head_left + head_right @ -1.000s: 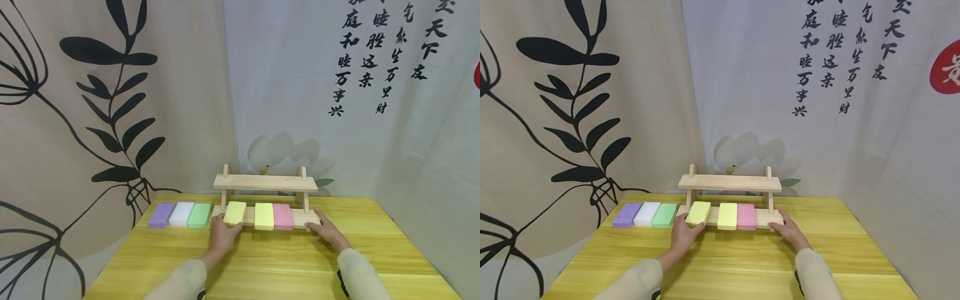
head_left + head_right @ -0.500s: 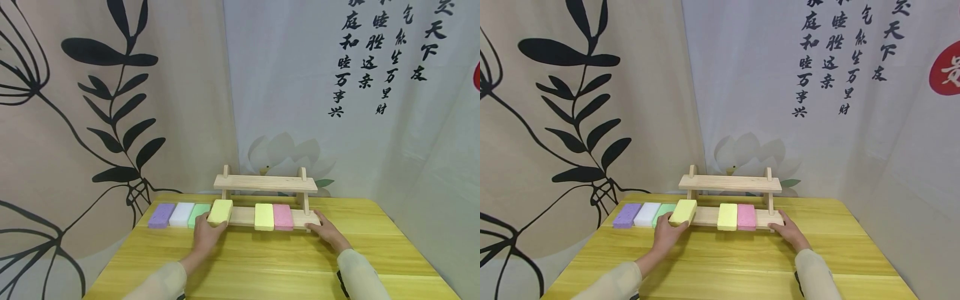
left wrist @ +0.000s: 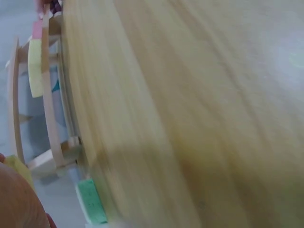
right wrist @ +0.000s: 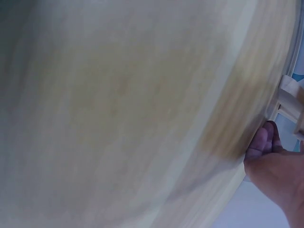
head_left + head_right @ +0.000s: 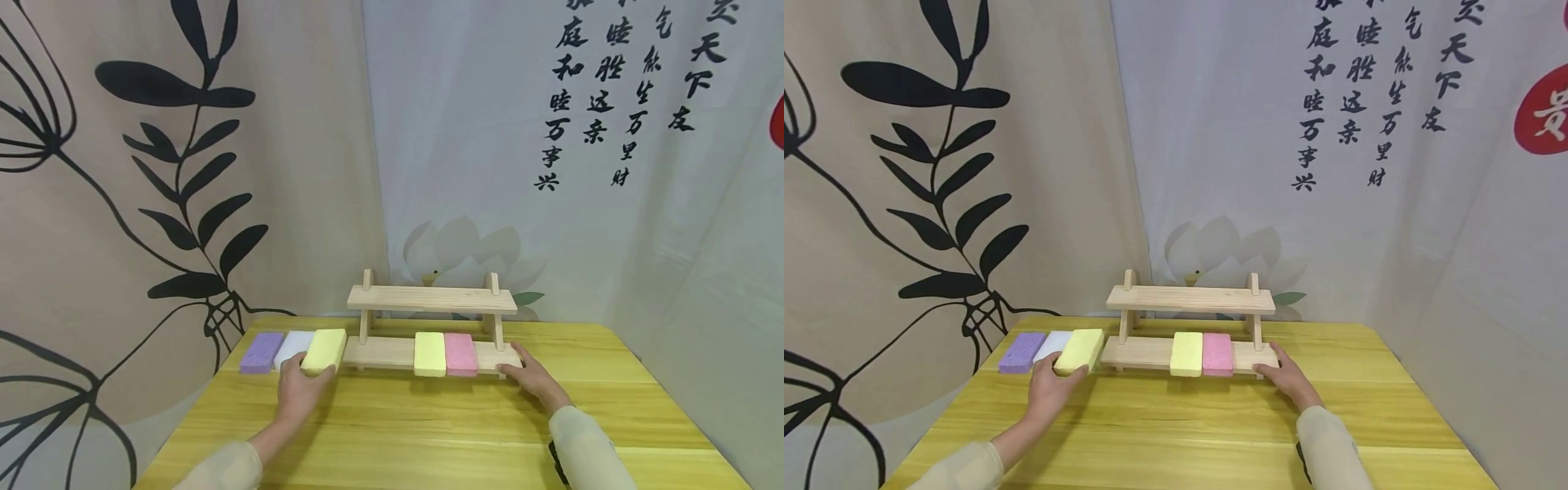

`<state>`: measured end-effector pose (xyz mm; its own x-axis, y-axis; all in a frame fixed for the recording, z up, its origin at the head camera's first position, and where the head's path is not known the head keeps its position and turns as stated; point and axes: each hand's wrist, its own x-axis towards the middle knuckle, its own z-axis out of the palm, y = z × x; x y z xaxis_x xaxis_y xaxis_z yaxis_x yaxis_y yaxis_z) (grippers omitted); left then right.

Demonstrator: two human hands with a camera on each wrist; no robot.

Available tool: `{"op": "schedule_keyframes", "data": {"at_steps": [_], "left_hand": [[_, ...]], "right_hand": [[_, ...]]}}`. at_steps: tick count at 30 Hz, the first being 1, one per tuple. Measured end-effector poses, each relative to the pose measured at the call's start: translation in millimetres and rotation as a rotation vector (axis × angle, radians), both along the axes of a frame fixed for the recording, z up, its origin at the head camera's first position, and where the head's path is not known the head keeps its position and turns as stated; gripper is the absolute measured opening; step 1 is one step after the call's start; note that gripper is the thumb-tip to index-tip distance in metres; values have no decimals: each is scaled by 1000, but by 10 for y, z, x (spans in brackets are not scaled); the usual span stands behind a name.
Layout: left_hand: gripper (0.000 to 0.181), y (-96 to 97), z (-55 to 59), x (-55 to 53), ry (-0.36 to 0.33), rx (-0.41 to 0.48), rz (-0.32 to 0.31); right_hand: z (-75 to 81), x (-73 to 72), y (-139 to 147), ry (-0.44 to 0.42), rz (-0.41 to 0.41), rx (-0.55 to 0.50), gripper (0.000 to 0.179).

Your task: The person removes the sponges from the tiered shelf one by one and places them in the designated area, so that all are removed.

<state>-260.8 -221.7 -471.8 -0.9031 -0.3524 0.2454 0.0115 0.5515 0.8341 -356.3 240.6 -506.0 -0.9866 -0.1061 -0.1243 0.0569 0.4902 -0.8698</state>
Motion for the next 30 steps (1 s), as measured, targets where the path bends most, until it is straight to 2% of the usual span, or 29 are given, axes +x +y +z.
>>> {"op": "schedule_keyframes", "data": {"at_steps": [7,15,25,28,30], "left_hand": [[76,-135,-85,120,9,-34,28],[76,-191,-238,239,-27,-83,15],[76,-193,-396,303,-51,-109,12],[77,-194,-421,309,-53,-115,18],[78,-196,-424,312,-63,-113,23]], "right_hand": [[1,-1,-8,7,-4,0,91],[1,-7,-2,11,3,1,94],[-15,-9,10,9,7,-1,94],[-40,-33,31,11,10,-6,97],[-66,-71,57,6,14,-21,105]]}}
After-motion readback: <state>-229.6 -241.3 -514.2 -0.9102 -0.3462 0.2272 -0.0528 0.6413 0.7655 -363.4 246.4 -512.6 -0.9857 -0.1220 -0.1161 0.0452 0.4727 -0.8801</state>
